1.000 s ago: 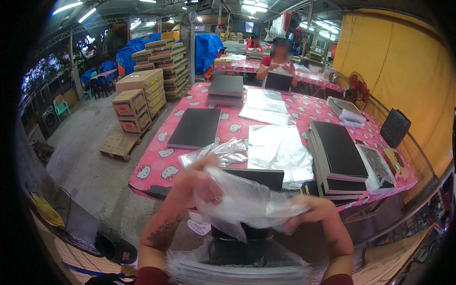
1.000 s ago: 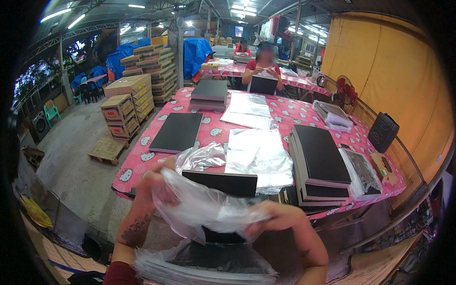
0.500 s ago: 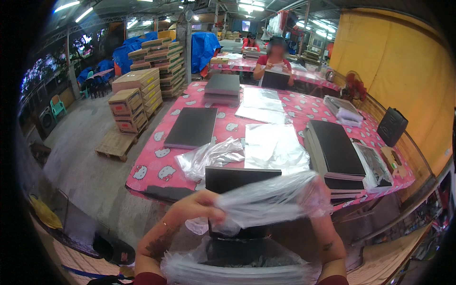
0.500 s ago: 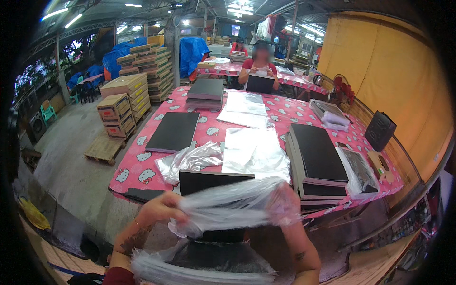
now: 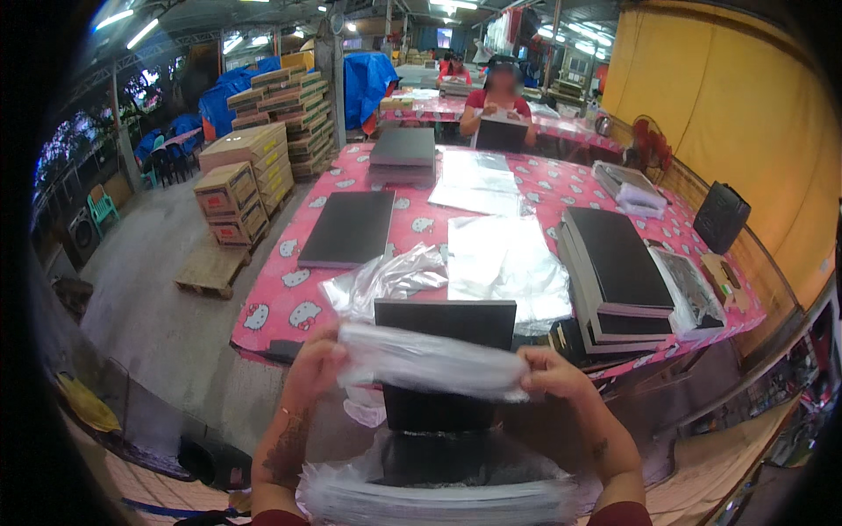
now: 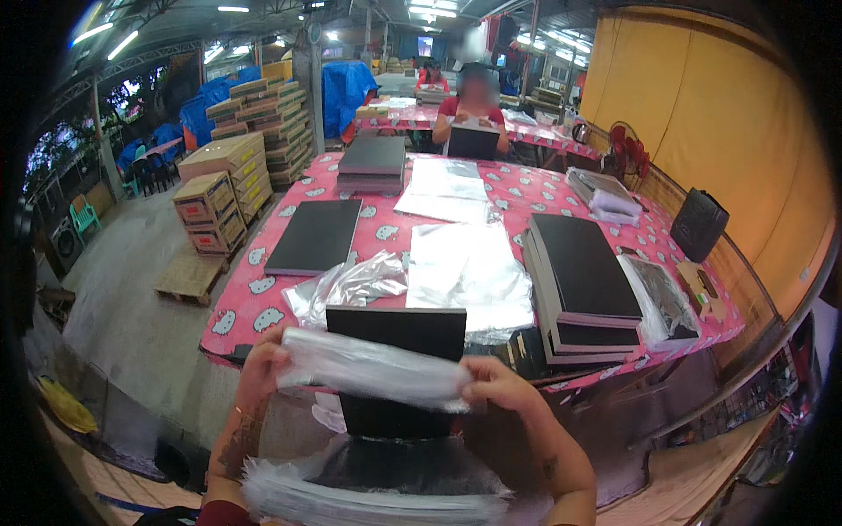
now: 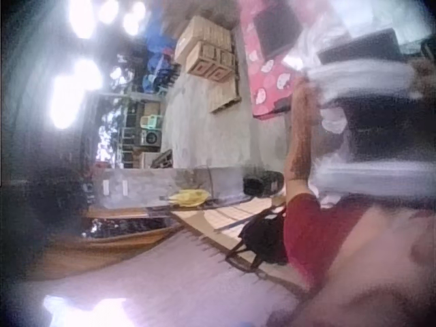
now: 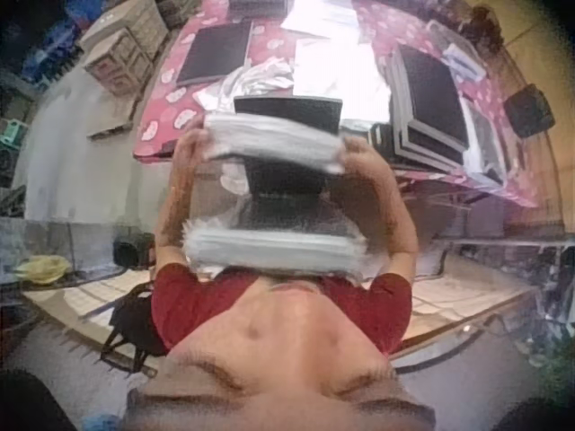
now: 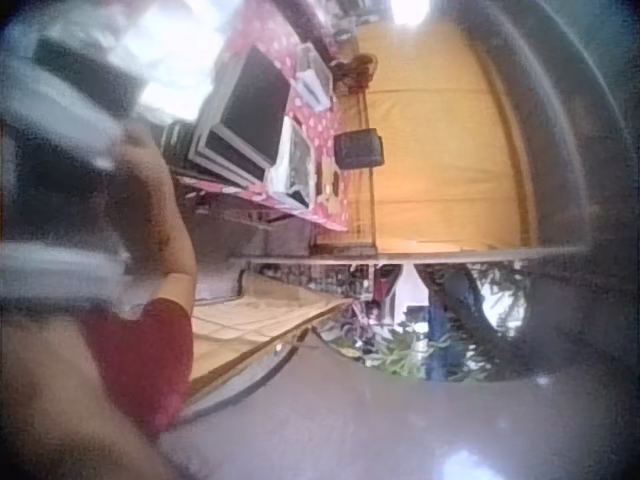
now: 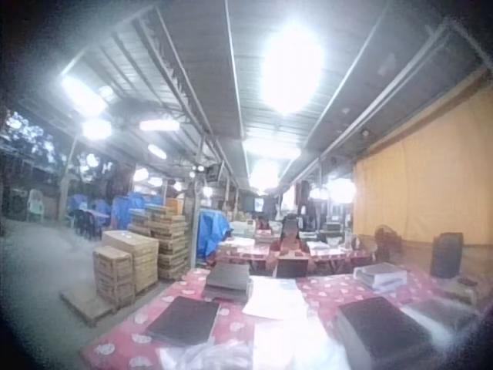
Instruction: The person places a black folder into a clear plastic bag, seals the bag, and then places the bagged folder onto a stack of similar items.
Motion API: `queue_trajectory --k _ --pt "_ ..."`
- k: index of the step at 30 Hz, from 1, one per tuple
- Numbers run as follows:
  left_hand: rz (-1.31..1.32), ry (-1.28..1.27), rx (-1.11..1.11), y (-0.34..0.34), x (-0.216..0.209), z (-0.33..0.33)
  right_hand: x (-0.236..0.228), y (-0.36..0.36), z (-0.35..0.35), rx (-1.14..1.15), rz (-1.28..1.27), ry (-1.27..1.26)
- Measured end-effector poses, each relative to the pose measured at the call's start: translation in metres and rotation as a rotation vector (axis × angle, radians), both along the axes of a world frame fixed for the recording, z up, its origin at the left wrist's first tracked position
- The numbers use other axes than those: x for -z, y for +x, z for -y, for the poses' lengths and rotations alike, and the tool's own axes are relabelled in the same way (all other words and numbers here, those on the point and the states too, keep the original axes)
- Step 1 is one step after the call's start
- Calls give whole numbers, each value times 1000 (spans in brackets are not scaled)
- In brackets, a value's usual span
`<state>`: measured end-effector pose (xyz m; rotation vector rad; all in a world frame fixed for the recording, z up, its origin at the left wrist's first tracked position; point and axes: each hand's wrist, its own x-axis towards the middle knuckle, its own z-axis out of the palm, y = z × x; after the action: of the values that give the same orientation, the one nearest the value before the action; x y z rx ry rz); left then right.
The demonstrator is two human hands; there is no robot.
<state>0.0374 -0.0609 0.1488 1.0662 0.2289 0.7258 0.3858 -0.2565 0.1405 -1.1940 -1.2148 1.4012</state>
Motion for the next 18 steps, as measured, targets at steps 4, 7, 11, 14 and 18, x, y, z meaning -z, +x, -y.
queue_trajectory --k 4,7,11,14,18 --pt "-301 234 -419 31 63 -8 14 -14 -29 465 735 333" --pt "-345 340 -672 72 55 4 23 3 -48 615 1145 518" --pt "-333 415 -847 69 66 -12 30 -15 -37 673 1171 619" --pt "-282 435 -906 58 53 7 17 -32 -7 743 1039 724" --pt "-275 210 -334 7 31 14 -13 -32 16 574 10 125"
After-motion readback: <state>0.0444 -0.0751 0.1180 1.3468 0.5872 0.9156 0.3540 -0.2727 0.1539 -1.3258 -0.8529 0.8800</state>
